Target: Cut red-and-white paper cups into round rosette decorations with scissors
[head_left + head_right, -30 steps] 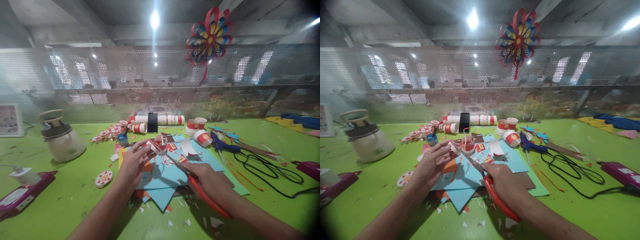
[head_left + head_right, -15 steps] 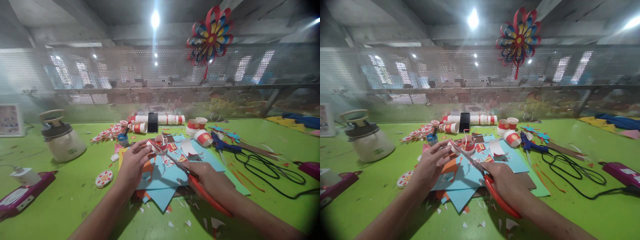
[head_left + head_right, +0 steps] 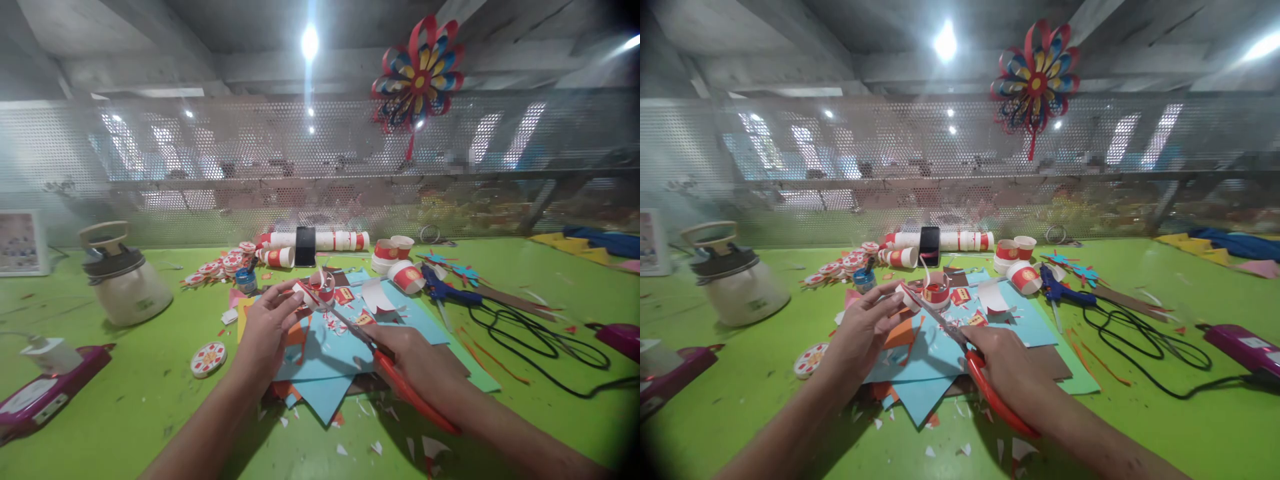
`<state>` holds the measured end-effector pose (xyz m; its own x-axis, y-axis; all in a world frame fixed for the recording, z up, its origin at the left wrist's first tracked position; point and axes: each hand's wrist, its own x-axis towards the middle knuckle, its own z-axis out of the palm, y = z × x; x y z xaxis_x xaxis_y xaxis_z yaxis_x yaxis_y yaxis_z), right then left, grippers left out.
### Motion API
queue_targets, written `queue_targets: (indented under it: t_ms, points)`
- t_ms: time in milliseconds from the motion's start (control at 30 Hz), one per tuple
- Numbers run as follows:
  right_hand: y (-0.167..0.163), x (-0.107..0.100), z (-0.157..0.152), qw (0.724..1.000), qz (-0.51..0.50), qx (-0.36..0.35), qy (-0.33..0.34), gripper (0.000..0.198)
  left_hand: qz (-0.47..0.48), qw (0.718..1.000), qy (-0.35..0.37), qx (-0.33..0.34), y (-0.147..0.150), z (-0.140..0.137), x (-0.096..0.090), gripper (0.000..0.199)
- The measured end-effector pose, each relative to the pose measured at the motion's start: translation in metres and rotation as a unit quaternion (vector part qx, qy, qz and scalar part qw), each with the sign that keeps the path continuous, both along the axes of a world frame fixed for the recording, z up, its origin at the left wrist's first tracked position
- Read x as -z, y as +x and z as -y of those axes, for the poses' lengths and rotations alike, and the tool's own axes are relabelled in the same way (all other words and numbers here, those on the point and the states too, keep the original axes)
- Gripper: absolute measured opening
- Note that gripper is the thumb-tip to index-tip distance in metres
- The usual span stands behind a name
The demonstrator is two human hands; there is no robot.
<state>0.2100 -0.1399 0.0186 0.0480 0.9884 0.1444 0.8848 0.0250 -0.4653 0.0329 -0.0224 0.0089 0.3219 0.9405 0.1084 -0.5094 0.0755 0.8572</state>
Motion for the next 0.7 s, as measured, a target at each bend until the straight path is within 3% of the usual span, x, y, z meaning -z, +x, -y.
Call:
queue_targets:
  t_ms: [467,700]
  points:
    - [0.0023,0.0029,-0.0034,1.000,-0.006,-0.008,0.007,0.029,-0.006,0.999,-0.012,-0.040,0.0020,0.0003,-0.0004,0.044]
    - [-0.0002,-0.0010,-0.0015,1.000,-0.010,-0.013,0.011,0.024,-0.014,0.998,0.012,-0.063,0.0048,0.0009,0.0023,0.030]
